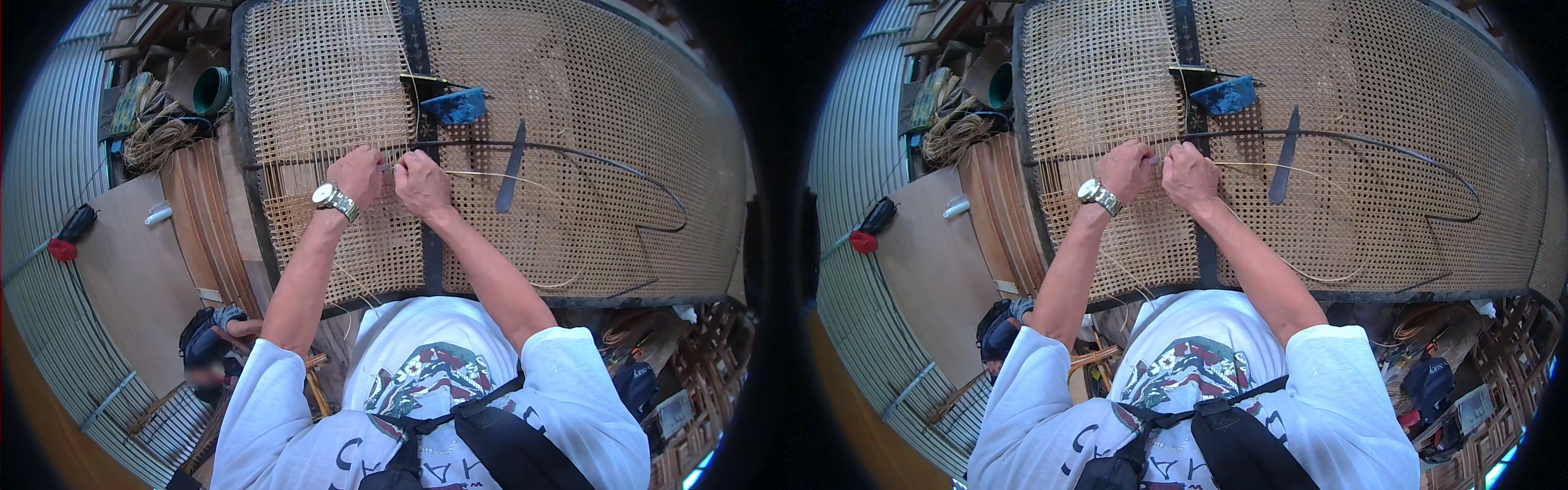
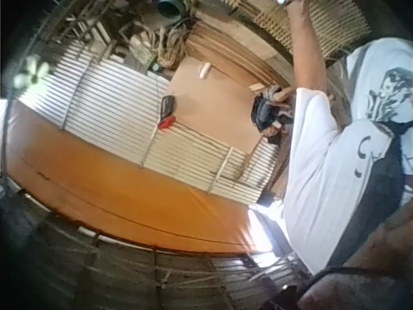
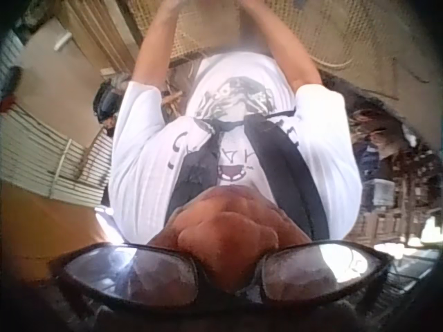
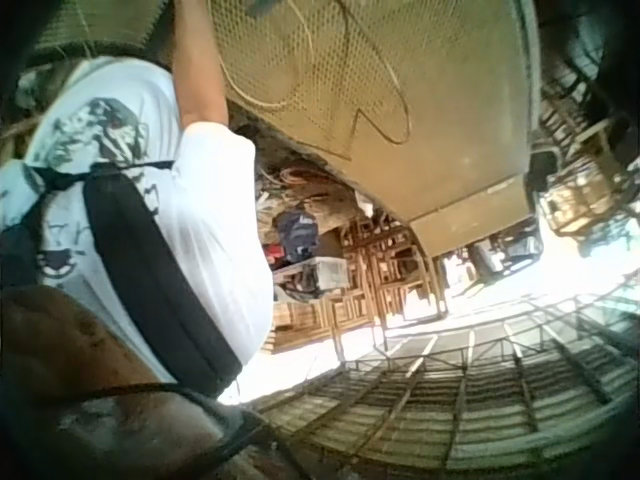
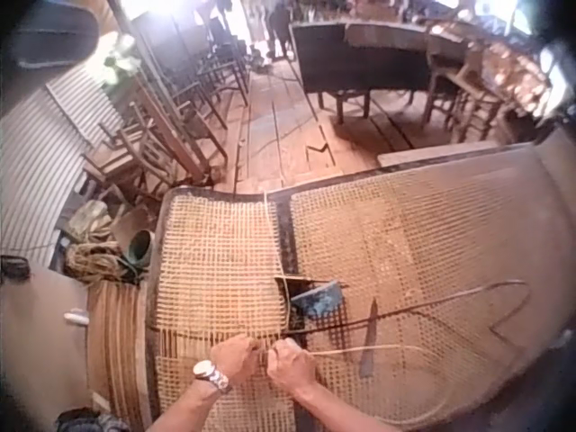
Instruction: Weaving rattan or bamboo strips into a furniture frame or mat.
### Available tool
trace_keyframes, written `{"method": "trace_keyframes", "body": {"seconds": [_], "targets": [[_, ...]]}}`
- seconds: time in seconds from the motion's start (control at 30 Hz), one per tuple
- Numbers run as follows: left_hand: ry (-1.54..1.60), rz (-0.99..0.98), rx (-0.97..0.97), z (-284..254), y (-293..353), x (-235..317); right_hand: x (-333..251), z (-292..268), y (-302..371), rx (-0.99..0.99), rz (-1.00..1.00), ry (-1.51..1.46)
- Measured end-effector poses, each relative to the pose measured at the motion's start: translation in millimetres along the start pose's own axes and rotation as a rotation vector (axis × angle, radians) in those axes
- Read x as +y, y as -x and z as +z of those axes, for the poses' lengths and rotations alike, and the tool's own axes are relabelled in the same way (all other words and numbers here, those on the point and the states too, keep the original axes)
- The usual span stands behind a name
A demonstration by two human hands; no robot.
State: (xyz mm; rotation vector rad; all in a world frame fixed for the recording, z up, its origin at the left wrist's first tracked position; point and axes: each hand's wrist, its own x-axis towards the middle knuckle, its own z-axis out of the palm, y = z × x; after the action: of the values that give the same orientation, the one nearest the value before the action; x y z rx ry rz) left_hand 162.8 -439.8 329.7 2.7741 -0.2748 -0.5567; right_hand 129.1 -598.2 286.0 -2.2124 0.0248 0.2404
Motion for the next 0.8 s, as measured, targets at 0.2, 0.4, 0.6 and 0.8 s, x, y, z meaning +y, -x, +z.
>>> {"method": "trace_keyframes", "body": {"seconds": [0.2, 0.4, 0.6, 0.8], "targets": [[0.112, -0.066, -0.115, -4.4, -3.6, -6.7, -2.5, 4.5, -4.1, -0.015, -0.051, 0.009], [0.013, -0.021, 0.031, -1.0, 2.7, 0.6, 2.0, 3.8, -2.5, 0.008, 0.002, -0.026], [-0.208, -0.163, -0.07, -20.2, 9.6, 25.8, -1.5, 2.9, -1.9, -0.034, 0.026, 0.04], [-0.043, -0.195, 0.04, -20.0, 27.8, 10.6, -6.7, 2.1, -0.9, -0.024, 0.056, 0.058]]}}
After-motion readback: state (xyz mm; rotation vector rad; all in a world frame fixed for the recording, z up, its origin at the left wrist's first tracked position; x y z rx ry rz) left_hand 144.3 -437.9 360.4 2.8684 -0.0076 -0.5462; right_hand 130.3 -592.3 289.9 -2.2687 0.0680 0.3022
